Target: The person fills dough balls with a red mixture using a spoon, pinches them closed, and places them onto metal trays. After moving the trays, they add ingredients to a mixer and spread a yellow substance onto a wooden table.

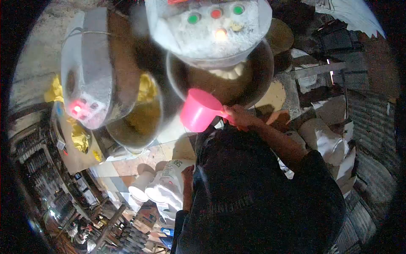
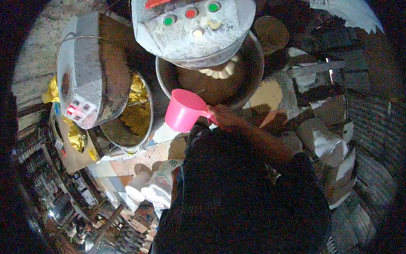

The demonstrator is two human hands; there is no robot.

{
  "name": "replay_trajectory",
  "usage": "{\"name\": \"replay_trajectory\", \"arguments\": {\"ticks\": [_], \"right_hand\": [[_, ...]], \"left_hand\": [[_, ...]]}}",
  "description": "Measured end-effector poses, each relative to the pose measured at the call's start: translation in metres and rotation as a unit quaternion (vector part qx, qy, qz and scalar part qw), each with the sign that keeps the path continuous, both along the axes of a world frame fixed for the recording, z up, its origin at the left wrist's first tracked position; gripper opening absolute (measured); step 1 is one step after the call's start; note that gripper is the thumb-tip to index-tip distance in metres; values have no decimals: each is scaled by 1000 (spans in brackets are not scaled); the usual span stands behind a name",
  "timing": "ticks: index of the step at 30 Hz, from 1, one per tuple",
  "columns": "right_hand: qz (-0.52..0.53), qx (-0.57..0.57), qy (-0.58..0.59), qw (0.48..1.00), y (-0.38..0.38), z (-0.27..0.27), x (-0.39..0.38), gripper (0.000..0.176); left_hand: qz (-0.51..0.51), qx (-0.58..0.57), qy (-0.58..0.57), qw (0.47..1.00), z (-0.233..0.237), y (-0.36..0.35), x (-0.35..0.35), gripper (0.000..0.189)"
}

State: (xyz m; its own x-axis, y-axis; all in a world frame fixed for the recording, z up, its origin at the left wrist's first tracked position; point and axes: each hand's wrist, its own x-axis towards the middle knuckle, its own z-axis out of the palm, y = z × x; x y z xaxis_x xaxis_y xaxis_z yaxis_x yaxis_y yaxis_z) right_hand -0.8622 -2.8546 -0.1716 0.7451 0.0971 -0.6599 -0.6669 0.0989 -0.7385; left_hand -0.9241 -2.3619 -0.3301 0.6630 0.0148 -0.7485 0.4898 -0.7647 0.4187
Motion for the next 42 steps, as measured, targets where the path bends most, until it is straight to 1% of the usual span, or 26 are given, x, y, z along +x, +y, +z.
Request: {"name": "replay_trajectory", "arguments": {"ticks": [1,3,4,6,7,9,10,12,13,15,16,18,19,22,23,24,25,27,28,30,31,33,37,39,40,42], "right_hand": [[1,-7,-3,1000,-1,4,0,64],[2,-15,-5,1000,-2,6,0,64],[6,-5,-2,1000,-2,2,1,65],[9,5,2,1000,-2,1,0,66],[2,2,-2,1000,-1,3,0,66],[-6,-2,-5,1000,-2,2,0,66],[4,-5,-3,1000,-3,0,0,66],[14,-9,-1,1000,-3,4,3,67],[18,-1,-2,1000,-4,8,3,67],[21,7,-2,1000,-5,13,5,67],[25,2,-3,1000,-6,13,5,67],[28,-2,-2,1000,-5,14,6,68],[26,-1,1,1000,-4,14,6,67],[30,-4,11,1000,-5,20,9,67],[34,-7,16,999,-5,21,10,66],[34,-7,16,999,-4,17,10,66],[21,2,10,1000,-2,8,9,66],[9,12,1,1000,-2,2,6,66],[6,24,10,1000,-3,1,6,67],[4,36,16,999,-1,7,11,68],[10,28,8,1000,-2,12,13,65],[15,17,0,1000,-3,16,14,63],[5,32,15,999,-4,8,14,62],[-1,33,11,999,-1,-3,13,62],[-1,32,-15,999,1,-13,13,63],[-1,30,-43,999,-1,-1,18,63]], "left_hand": [[-1,-1,1,1000,-2,2,-2,32],[60,-84,-42,994,9,-5,-5,32],[60,-85,-41,994,14,-8,-3,32],[4,-100,-72,992,17,-8,-1,32],[4,-100,-72,992,16,-10,2,32],[-82,28,-57,995,4,-7,4,31],[-81,27,-57,995,1,-3,3,31],[-61,38,8,997,-3,1,3,34],[-61,37,8,997,-6,3,3,34],[-14,-34,-8,999,-13,5,0,36],[-14,-34,-8,999,-18,8,0,36],[-101,85,-1,991,-14,1,7,36],[-101,86,-1,991,-10,-2,9,36],[-66,71,-4,995,14,-14,9,38],[9,-21,-25,999,22,-17,7,39],[83,-112,-45,989,26,-19,6,41],[83,-112,-46,989,19,-13,6,41],[20,-88,18,996,-4,5,7,41],[21,-87,14,996,-9,9,7,41],[-18,-49,-44,998,-10,5,8,39],[-18,-50,-47,998,-10,3,12,39],[-48,15,-17,999,-14,1,16,40],[-14,7,-33,999,-35,7,13,44],[-118,-21,-79,990,-47,15,17,44],[-119,-22,-80,989,-48,18,20,44],[-199,17,-44,979,-50,19,25,43]]}}
